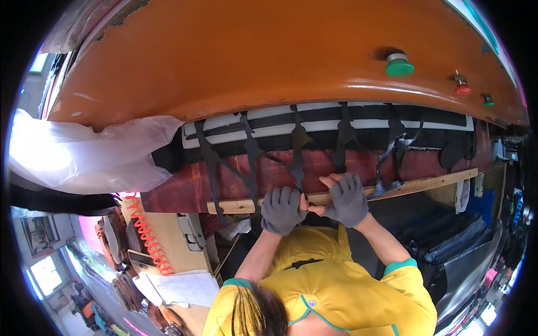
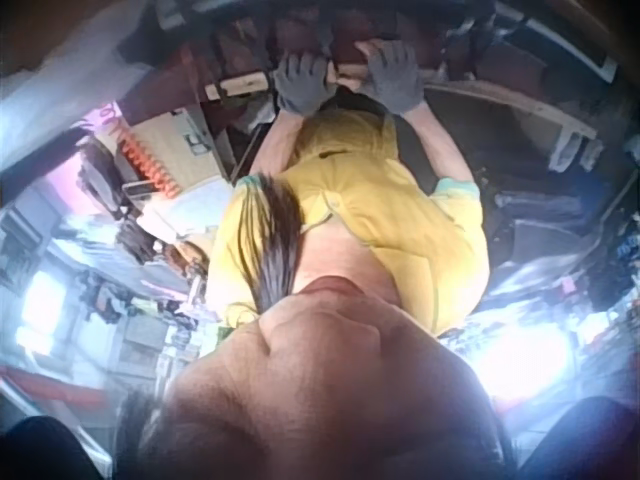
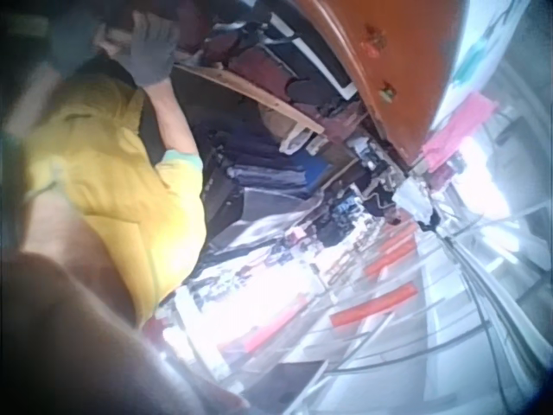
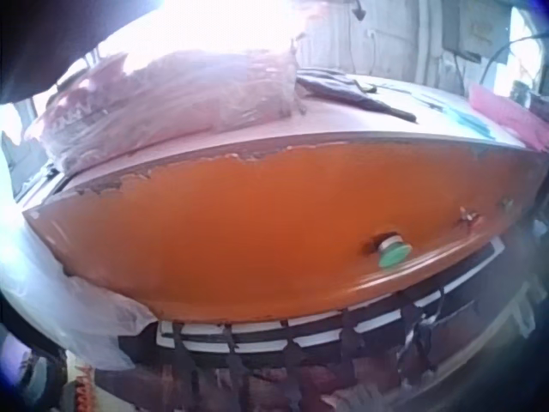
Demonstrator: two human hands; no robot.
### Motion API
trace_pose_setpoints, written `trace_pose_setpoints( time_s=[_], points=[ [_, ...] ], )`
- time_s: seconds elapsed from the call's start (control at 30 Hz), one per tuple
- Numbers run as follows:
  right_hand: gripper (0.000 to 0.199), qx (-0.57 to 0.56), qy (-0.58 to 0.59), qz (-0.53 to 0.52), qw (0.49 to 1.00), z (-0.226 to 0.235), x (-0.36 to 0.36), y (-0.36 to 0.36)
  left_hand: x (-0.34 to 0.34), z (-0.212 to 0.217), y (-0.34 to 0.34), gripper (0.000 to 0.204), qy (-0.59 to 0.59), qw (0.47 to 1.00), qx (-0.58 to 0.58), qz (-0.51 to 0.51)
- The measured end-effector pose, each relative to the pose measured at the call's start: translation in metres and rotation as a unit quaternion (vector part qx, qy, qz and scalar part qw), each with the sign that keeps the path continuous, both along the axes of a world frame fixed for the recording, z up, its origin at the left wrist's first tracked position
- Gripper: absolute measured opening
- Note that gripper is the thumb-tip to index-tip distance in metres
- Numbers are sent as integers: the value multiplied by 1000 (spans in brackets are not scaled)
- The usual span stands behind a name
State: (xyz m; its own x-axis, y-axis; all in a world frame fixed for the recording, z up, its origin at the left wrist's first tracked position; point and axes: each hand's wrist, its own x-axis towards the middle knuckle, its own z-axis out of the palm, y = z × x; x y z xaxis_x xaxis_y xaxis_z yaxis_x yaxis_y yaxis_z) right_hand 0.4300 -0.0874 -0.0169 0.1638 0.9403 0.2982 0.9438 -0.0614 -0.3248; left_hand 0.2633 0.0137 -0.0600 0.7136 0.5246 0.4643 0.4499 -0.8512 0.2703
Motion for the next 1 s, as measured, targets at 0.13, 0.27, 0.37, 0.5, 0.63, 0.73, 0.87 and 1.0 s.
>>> trace_pose_setpoints(
  time_s=[0.13, 0.27, 0.37, 0.5, 0.63, 0.73, 0.87, 1.0],
  points=[
    [41, -53, -11, 21, 998, -18, -1, -5, 1, 2, 1, 16, 12, 1000, -10, -4],
    [36, -6, -16, 9, 1000, -18, -4, -1, 1, 8, 0, 17, 15, 999, -42, 27],
    [35, 4, -5, -18, 1000, -16, -10, 0, 0, 12, -2, 18, 2, 996, -88, 29],
    [34, -1, -9, -33, 999, -16, -23, -14, -13, 19, -15, 21, -6, 992, -128, 15],
    [33, -52, 49, -30, 997, -6, -41, -41, -29, 33, -35, 24, -9, 980, -199, 18],
    [29, 34, 114, -52, 992, 13, -47, -32, -25, 46, -23, 36, -54, 986, -104, 119],
    [68, 150, 75, -82, 982, 38, -32, 44, -1, 53, 36, 78, -115, 976, -70, 171],
    [97, 61, -10, -42, 997, 41, -31, 116, -2, 49, 56, 81, -78, 980, -63, 169]
  ],
)
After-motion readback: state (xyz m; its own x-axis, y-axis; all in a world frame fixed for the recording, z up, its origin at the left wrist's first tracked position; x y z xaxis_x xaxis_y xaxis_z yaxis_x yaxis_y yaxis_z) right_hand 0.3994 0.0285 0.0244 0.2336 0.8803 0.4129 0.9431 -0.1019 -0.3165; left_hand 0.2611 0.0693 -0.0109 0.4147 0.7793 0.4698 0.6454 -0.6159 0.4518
